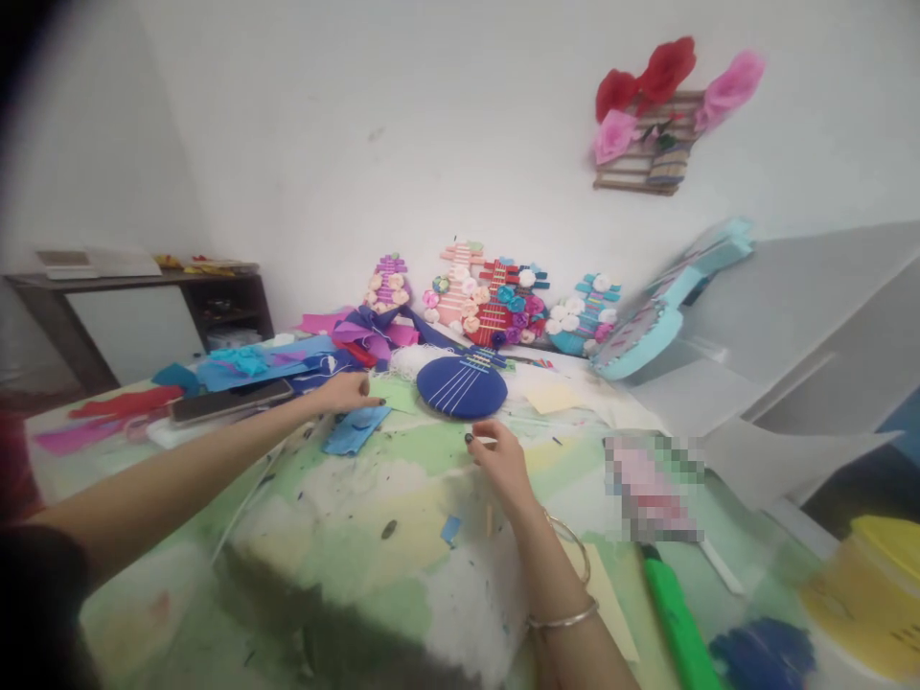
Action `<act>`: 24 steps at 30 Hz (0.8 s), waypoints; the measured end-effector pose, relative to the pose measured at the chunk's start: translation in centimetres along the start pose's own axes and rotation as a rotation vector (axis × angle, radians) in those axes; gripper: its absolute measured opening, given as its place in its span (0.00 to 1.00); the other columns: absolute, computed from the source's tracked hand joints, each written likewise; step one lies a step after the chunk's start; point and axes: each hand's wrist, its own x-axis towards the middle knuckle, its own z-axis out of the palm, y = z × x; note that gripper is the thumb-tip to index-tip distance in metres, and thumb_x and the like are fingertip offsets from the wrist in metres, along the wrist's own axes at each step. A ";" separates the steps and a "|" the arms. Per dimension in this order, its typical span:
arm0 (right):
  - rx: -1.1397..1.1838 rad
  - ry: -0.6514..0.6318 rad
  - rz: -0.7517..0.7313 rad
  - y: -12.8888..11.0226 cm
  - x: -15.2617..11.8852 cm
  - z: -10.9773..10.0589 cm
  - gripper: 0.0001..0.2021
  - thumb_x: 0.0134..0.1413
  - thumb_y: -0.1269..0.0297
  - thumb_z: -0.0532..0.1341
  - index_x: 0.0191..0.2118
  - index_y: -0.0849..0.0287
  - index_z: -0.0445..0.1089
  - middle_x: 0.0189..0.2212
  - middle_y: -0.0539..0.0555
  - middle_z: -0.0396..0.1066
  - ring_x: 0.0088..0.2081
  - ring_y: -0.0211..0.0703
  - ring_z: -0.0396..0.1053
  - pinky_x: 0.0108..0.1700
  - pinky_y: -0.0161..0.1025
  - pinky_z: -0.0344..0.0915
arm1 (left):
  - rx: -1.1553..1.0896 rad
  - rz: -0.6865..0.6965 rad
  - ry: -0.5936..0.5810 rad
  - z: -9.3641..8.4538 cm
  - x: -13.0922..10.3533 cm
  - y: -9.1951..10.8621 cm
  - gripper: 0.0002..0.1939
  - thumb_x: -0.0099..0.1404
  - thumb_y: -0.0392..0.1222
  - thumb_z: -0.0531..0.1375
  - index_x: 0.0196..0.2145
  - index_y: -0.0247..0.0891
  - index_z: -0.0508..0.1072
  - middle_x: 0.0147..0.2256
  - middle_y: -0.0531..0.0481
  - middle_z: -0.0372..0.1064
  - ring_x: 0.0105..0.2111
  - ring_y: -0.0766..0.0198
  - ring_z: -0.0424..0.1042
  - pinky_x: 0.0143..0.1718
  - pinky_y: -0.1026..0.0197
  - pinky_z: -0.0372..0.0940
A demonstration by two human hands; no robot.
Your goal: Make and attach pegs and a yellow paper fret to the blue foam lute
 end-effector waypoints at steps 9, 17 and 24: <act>-0.148 -0.093 -0.046 0.5 -0.4 0.5 0.12 0.47 0.58 0.57 0.37 0.59 0.65 0.37 0.54 0.70 0.29 0.40 0.71 0.30 0.37 0.64 | 0.418 0.262 -0.194 1.5 -5.8 0.1 0.09 0.51 0.45 0.55 0.19 0.38 0.64 0.20 0.48 0.65 0.23 0.61 0.64 0.26 0.62 0.53; -0.162 -0.105 -0.022 -0.2 -0.5 0.4 0.12 0.48 0.58 0.57 0.38 0.58 0.64 0.38 0.54 0.70 0.30 0.39 0.72 0.30 0.36 0.64 | -0.208 -0.005 -0.186 -3.1 -4.1 0.6 0.13 0.52 0.46 0.53 0.16 0.37 0.60 0.15 0.56 0.54 0.16 0.70 0.55 0.19 0.65 0.50; -0.176 -0.112 -0.033 0.6 -0.2 0.5 0.11 0.48 0.59 0.57 0.38 0.57 0.64 0.39 0.53 0.70 0.28 0.38 0.72 0.29 0.35 0.64 | -0.420 -0.151 0.085 -7.1 0.2 -2.4 0.11 0.52 0.47 0.55 0.25 0.35 0.65 0.18 0.54 0.58 0.16 0.71 0.57 0.17 0.67 0.54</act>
